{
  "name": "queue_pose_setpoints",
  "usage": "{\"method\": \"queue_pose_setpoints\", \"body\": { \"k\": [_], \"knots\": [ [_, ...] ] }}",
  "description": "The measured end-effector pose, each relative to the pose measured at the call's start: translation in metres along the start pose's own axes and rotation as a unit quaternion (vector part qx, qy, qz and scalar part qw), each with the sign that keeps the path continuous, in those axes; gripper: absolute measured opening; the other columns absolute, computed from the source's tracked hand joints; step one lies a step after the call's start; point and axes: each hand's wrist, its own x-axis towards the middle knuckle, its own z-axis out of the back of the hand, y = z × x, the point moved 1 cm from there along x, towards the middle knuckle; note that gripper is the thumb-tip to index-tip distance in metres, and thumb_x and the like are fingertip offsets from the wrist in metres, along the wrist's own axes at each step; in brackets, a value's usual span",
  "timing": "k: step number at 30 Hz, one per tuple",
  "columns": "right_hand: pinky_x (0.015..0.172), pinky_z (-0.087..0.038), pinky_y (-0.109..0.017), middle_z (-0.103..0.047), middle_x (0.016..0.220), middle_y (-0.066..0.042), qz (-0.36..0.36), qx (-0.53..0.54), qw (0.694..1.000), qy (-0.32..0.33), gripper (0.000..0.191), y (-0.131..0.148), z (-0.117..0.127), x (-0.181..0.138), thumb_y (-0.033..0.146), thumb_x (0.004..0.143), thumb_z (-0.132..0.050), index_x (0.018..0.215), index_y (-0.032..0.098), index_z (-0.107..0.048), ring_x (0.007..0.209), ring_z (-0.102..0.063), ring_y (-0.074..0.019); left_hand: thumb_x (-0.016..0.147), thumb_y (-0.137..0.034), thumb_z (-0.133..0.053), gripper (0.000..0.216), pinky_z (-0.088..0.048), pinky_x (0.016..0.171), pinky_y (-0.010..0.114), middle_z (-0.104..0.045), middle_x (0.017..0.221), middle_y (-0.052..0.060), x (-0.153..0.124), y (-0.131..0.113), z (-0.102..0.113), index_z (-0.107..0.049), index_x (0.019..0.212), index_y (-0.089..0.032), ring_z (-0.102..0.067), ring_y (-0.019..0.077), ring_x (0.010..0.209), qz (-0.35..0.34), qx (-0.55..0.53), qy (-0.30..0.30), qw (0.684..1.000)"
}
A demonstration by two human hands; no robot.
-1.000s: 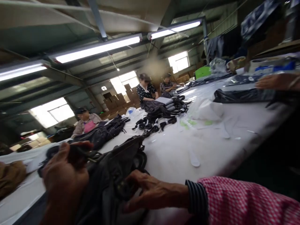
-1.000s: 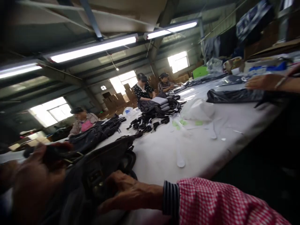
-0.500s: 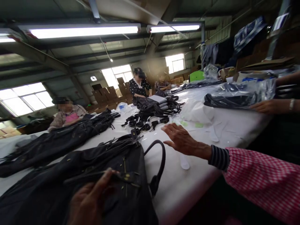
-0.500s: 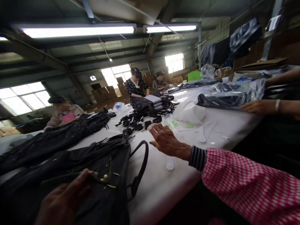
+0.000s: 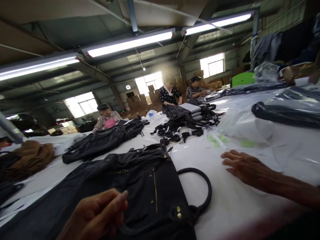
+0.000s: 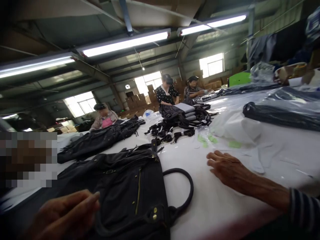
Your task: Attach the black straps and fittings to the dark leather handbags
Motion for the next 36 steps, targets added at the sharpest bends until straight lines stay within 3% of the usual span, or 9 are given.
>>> {"method": "queue_pose_setpoints", "body": {
  "k": [3, 5, 10, 15, 21, 25, 29, 33, 36],
  "knots": [
    [0.102, -0.046, -0.044, -0.069, 0.119, -0.011, 0.032, 0.084, 0.995, 0.036, 0.024, 0.044, -0.016, 0.047, 0.025, 0.095, -0.051, 0.111, 0.023, -0.069, 0.112, -0.062, -0.0275, 0.090, -0.060, -0.056, 0.040, -0.043, 0.066, 0.027, -0.070, 0.079, 0.003, 0.045, -0.052, -0.012, -0.073, 0.085, -0.025, -0.062, 0.0206, 0.074, -0.166, 0.204, -0.075, 0.962],
    [0.103, -0.043, -0.043, -0.068, 0.120, -0.011, 0.022, 0.165, 0.984, 0.065, 0.030, 0.076, -0.038, 0.083, 0.031, 0.093, -0.057, 0.120, 0.022, -0.066, 0.116, -0.060, -0.0279, 0.095, -0.047, -0.053, 0.028, -0.044, 0.085, 0.032, -0.072, 0.103, 0.005, 0.086, -0.073, -0.035, -0.073, 0.094, -0.026, -0.064, 0.0247, 0.100, -0.205, 0.313, -0.070, 0.925],
    [0.081, -0.044, -0.032, -0.072, 0.095, -0.009, -0.085, 0.268, 0.952, 0.120, 0.019, 0.117, -0.097, 0.152, 0.021, 0.084, -0.058, 0.098, 0.017, -0.070, 0.089, -0.064, -0.0232, 0.093, -0.049, -0.054, 0.034, -0.043, 0.099, 0.044, -0.071, 0.115, 0.013, 0.173, -0.067, -0.103, -0.072, 0.099, -0.020, -0.058, 0.0324, 0.117, -0.131, 0.363, -0.022, 0.922],
    [0.077, -0.042, -0.028, -0.072, 0.095, -0.007, -0.141, 0.305, 0.938, 0.080, 0.025, 0.110, -0.123, 0.155, 0.009, 0.073, -0.055, 0.093, 0.017, -0.068, 0.089, -0.064, -0.0212, 0.080, -0.035, -0.066, 0.019, -0.044, 0.096, 0.046, -0.073, 0.112, 0.014, 0.205, -0.050, -0.137, -0.071, 0.084, -0.018, -0.056, 0.0362, 0.120, -0.081, 0.345, -0.024, 0.935],
    [0.079, -0.044, -0.028, -0.073, 0.096, -0.005, -0.151, 0.400, 0.901, 0.069, 0.027, 0.102, -0.127, 0.153, 0.010, 0.070, -0.059, 0.094, 0.017, -0.068, 0.088, -0.064, -0.0198, 0.092, -0.033, -0.053, 0.022, -0.047, 0.078, 0.028, -0.074, 0.103, 0.003, 0.204, -0.038, -0.098, -0.064, 0.109, -0.023, -0.068, 0.0204, 0.098, -0.068, 0.328, -0.102, 0.937],
    [0.074, -0.046, -0.028, -0.072, 0.090, -0.005, -0.174, 0.474, 0.860, 0.076, 0.019, 0.104, -0.128, 0.156, 0.017, 0.072, -0.065, 0.090, 0.016, -0.068, 0.084, -0.064, -0.0195, 0.094, -0.022, -0.045, 0.036, -0.047, 0.083, 0.038, -0.074, 0.105, 0.013, 0.184, -0.008, -0.041, -0.056, 0.128, -0.018, -0.068, 0.0300, 0.101, -0.024, 0.392, -0.172, 0.903],
    [0.066, -0.045, -0.027, -0.071, 0.087, -0.006, -0.208, 0.545, 0.808, 0.084, 0.028, 0.114, -0.118, 0.156, 0.026, 0.074, -0.067, 0.099, 0.013, -0.065, 0.078, -0.064, -0.0180, 0.085, -0.009, -0.046, 0.060, -0.047, 0.092, 0.049, -0.061, 0.136, 0.018, 0.162, 0.006, 0.001, -0.047, 0.144, -0.018, -0.053, 0.0387, 0.126, -0.031, 0.470, -0.225, 0.853],
    [0.064, -0.045, -0.027, -0.070, 0.102, -0.007, -0.227, 0.654, 0.717, 0.077, 0.046, 0.132, -0.096, 0.150, 0.024, 0.068, -0.069, 0.113, 0.015, -0.060, 0.089, -0.065, -0.0208, 0.094, -0.025, -0.048, 0.038, -0.043, 0.100, 0.049, -0.059, 0.141, 0.014, 0.166, -0.031, -0.010, -0.060, 0.130, -0.020, -0.046, 0.0364, 0.134, -0.107, 0.465, -0.214, 0.852],
    [0.084, -0.051, -0.036, -0.067, 0.119, -0.009, -0.139, 0.663, 0.735, 0.044, 0.057, 0.145, -0.082, 0.144, 0.021, 0.069, -0.068, 0.124, 0.017, -0.059, 0.110, -0.061, -0.0254, 0.099, -0.050, -0.044, 0.038, -0.046, 0.095, 0.041, -0.072, 0.116, 0.011, 0.192, -0.069, -0.046, -0.071, 0.105, -0.024, -0.060, 0.0309, 0.119, -0.115, 0.432, -0.130, 0.885]
  ]
}}
